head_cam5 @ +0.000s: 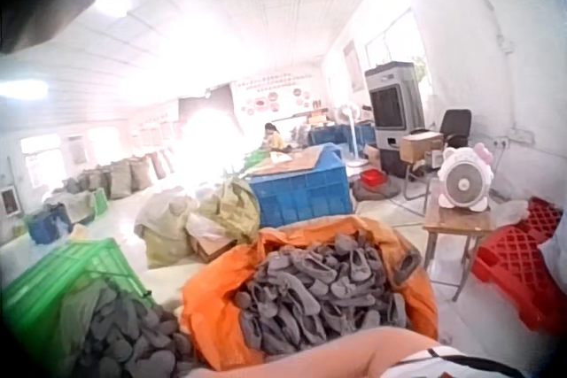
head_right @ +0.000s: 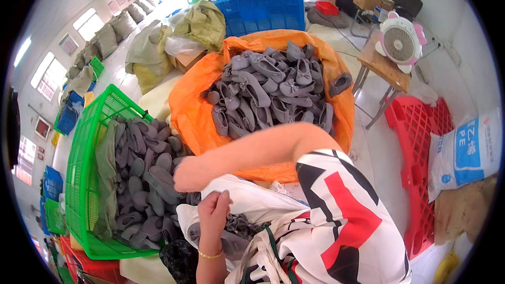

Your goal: The person sits cross-legged and sews grey slipper uppers using a needle and thread. They pick up individual slipper parts from a large orange sack, stitch the edges together, and place the finished items into a green basket.

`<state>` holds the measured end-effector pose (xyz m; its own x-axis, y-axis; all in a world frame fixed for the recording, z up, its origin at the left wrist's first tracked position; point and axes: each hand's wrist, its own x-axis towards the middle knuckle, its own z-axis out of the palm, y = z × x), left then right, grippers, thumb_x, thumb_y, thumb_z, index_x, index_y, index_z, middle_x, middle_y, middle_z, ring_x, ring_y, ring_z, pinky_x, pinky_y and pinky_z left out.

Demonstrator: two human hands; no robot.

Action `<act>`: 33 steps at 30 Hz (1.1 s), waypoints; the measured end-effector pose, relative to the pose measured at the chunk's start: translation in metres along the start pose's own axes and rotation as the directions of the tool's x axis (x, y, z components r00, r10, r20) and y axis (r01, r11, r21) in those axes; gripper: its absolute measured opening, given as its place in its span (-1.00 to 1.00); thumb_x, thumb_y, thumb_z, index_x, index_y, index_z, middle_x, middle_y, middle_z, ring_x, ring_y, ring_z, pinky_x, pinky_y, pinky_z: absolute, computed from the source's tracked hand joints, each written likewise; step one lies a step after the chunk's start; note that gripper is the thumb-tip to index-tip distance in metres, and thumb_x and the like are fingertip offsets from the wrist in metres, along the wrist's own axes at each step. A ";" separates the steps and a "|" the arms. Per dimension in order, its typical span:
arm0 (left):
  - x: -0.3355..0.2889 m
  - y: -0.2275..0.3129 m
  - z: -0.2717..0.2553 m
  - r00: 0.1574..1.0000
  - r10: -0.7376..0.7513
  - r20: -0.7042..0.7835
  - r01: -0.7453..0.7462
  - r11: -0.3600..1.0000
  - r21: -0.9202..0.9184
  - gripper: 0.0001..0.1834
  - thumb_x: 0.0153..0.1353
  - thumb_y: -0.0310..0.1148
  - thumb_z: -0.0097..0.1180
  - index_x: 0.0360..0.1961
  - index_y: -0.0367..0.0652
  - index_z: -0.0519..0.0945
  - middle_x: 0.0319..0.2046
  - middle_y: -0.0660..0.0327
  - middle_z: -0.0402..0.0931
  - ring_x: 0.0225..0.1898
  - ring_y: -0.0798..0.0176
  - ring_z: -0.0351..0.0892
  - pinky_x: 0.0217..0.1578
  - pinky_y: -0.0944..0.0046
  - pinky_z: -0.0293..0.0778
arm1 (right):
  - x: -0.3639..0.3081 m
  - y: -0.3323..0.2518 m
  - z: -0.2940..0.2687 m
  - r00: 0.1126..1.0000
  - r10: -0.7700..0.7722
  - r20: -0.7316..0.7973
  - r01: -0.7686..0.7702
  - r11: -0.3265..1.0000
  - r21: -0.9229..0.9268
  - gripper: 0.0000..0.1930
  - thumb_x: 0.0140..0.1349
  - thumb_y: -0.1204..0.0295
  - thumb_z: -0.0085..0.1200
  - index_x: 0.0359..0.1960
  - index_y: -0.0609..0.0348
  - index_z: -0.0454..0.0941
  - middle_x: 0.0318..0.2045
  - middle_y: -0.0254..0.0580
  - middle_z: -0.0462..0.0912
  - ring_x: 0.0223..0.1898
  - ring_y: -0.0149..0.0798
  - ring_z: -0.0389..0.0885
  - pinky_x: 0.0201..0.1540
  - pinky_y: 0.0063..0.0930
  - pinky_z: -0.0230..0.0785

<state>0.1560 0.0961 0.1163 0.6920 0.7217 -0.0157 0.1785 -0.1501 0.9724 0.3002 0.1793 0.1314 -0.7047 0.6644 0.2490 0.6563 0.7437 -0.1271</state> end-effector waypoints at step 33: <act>-0.113 -0.142 -0.093 0.586 -0.122 -0.801 0.335 0.936 0.103 -0.79 0.20 -0.39 0.29 -0.21 -0.28 0.61 -0.43 0.31 0.48 -0.47 0.52 0.39 -0.42 0.48 0.39 | 0.049 -0.093 0.159 0.862 0.420 0.283 -0.454 0.394 0.799 -0.85 0.27 0.46 0.17 -0.23 0.30 0.60 -0.41 -0.34 0.56 -0.42 -0.48 0.44 -0.32 -0.57 0.36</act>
<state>-0.0124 0.0992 0.0022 -0.1772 0.9824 0.0590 0.4712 0.0321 0.8814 0.1615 0.1547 0.0024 -0.4085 0.9061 -0.1103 0.3627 0.0503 -0.9305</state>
